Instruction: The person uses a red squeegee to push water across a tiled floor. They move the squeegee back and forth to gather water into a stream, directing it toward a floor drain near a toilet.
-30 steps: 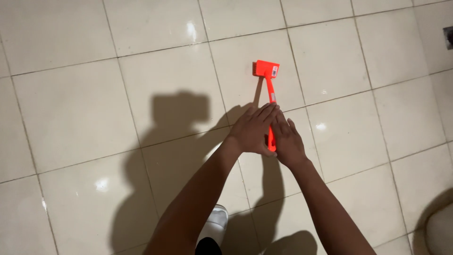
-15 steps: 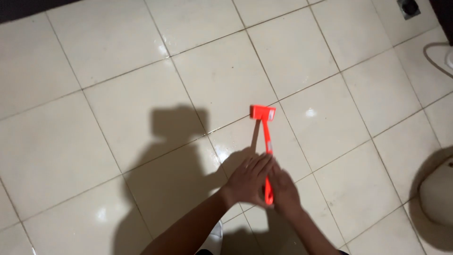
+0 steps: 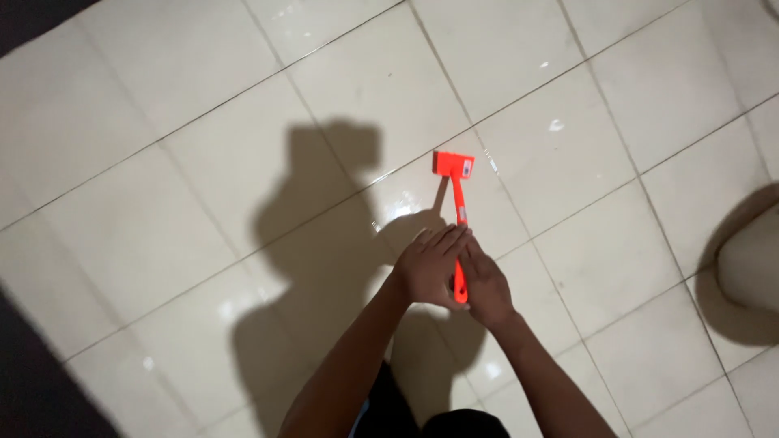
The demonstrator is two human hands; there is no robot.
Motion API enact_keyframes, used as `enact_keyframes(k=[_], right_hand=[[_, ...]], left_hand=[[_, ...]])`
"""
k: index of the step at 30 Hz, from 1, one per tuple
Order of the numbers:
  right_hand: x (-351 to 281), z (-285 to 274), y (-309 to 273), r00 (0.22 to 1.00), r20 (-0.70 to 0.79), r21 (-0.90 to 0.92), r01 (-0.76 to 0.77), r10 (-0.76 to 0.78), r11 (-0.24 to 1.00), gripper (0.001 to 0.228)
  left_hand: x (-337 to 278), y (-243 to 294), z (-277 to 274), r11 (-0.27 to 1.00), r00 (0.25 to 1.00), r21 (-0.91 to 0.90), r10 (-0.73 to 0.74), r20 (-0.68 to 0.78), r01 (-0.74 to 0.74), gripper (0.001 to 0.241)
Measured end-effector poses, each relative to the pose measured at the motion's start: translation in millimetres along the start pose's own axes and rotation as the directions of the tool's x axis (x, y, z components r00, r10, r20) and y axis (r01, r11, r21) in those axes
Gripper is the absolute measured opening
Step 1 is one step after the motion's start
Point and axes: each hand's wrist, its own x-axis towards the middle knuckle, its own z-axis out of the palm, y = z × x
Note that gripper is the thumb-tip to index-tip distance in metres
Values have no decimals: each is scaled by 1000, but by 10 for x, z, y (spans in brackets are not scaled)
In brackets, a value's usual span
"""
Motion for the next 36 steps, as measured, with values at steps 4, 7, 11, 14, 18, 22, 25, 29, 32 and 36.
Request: enact_keyframes(k=[4,7,11,14,18,22,25,29,32,36], right_hand=[[-334,-258,-408,997,77,53,-12,8,999,83],[-531,-566,-600,969,247,-27,36,-28,999,95],[-744,-1316,-949,844,536,-114,39,28,993,88],[-825,-1736,-1056,808,589,-141,59,35,988,82],[-841,-2389,-1260,877,477,-183,171,-65,968,86],[-536,-3542,-1724,888,458,-242,72,49,967,85],[-225,-4229,-1913,891,440,-279,18,111,960,82],[-3,-4809,-1971,932,360,-340,91,40,936,76],[233,-5409,-2192,960,278,-379,118,-9,918,72],[444,-6245,-2552,961,270,-431,74,51,899,75]], left_hand=[[-431,463,-284,998,999,-46,-49,21,50,126],[-613,876,-539,979,978,-102,-163,131,177,128],[-729,1599,-1097,943,917,-88,-285,281,320,126],[-639,2033,-1598,941,897,-56,-299,326,334,127],[-512,2556,-2236,962,917,-27,-252,310,273,123],[-245,2951,-2937,979,935,5,-194,297,202,122],[70,3167,-3473,988,948,86,-148,282,129,123],[342,3493,-4158,988,967,135,-110,229,80,120],[518,3771,-4753,984,981,166,-85,174,56,118],[675,4060,-5319,979,991,195,-75,112,52,113]])
